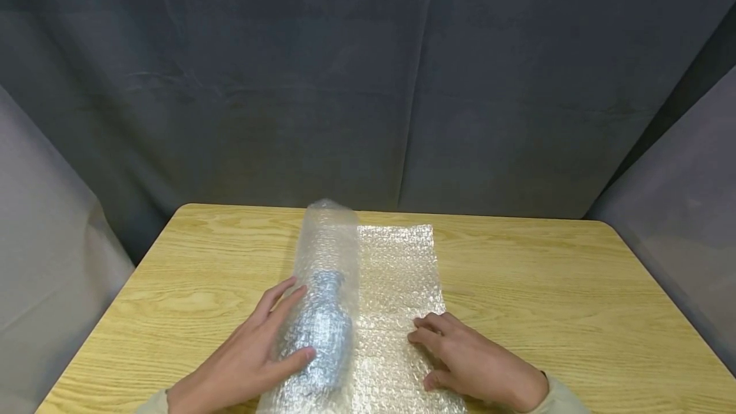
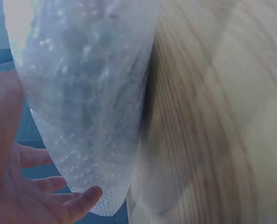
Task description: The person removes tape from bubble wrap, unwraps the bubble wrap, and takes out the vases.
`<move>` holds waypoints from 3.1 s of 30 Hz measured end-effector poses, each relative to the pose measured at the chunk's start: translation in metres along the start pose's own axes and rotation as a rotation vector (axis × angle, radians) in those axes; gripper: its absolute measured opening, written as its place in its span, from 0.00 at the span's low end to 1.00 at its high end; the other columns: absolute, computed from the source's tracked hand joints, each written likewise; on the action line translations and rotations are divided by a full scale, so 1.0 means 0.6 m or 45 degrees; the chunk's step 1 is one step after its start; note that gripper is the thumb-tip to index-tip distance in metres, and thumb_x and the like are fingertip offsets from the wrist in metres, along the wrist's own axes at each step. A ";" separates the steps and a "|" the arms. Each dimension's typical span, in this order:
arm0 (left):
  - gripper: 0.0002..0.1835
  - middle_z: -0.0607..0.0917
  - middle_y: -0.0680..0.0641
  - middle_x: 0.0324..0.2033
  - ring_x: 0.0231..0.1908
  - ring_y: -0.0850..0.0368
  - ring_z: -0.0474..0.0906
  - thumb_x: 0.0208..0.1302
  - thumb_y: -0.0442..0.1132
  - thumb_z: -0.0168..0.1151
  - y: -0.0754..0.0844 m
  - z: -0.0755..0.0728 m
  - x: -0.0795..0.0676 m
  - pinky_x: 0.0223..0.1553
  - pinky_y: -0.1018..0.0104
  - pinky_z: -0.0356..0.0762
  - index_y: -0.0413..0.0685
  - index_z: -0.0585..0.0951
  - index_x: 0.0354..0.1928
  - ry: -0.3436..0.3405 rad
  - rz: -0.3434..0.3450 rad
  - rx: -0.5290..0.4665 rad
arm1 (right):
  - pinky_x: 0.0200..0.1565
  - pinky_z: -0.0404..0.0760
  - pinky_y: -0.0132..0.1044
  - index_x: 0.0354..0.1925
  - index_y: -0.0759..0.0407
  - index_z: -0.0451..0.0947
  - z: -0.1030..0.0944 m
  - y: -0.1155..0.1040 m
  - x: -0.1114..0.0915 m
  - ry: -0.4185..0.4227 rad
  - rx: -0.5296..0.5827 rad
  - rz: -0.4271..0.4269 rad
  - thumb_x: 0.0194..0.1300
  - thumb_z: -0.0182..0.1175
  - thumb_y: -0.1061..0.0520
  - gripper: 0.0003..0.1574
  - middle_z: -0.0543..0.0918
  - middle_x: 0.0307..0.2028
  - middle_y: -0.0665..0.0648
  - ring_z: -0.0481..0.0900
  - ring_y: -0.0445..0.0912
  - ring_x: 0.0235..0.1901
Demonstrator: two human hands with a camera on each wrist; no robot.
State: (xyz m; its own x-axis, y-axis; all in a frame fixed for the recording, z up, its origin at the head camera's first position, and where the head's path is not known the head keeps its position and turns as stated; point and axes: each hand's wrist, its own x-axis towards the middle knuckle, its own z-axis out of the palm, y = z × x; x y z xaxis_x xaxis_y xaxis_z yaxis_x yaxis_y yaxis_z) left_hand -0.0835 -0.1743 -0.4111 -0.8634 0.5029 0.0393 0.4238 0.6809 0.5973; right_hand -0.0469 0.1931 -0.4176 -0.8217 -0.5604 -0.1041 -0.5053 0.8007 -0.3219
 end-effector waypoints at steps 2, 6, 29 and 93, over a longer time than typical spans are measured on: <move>0.47 0.53 0.54 0.81 0.69 0.46 0.74 0.66 0.71 0.60 -0.002 0.000 -0.001 0.57 0.42 0.81 0.68 0.55 0.82 -0.002 -0.011 -0.006 | 0.60 0.82 0.46 0.64 0.50 0.78 0.000 0.000 0.000 0.005 -0.003 -0.002 0.61 0.71 0.38 0.37 0.78 0.66 0.57 0.76 0.51 0.63; 0.47 0.54 0.54 0.81 0.70 0.45 0.73 0.66 0.70 0.61 -0.005 -0.001 -0.004 0.57 0.41 0.81 0.67 0.55 0.82 -0.004 -0.019 -0.017 | 0.60 0.82 0.47 0.63 0.51 0.78 0.001 0.001 0.000 0.007 -0.006 -0.005 0.61 0.72 0.38 0.37 0.78 0.66 0.57 0.76 0.52 0.63; 0.47 0.56 0.50 0.80 0.68 0.42 0.74 0.68 0.68 0.61 -0.018 -0.003 -0.009 0.54 0.43 0.83 0.66 0.54 0.82 0.047 -0.002 0.017 | 0.60 0.82 0.47 0.64 0.50 0.78 -0.001 0.000 0.001 -0.016 0.008 0.011 0.60 0.72 0.37 0.38 0.78 0.66 0.58 0.76 0.52 0.63; 0.51 0.52 0.50 0.82 0.76 0.38 0.64 0.66 0.71 0.61 -0.023 0.004 -0.002 0.63 0.33 0.75 0.68 0.49 0.83 -0.013 -0.094 -0.041 | 0.63 0.80 0.47 0.65 0.49 0.78 0.002 0.001 -0.002 0.004 -0.048 -0.006 0.62 0.69 0.36 0.38 0.78 0.67 0.55 0.76 0.50 0.63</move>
State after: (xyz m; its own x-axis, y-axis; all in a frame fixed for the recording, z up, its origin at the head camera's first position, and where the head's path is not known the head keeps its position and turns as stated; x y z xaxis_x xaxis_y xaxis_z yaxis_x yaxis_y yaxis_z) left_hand -0.0878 -0.1831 -0.4215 -0.8890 0.4576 -0.0140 0.3500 0.6990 0.6236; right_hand -0.0457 0.1940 -0.4188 -0.8199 -0.5638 -0.0995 -0.5189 0.8053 -0.2868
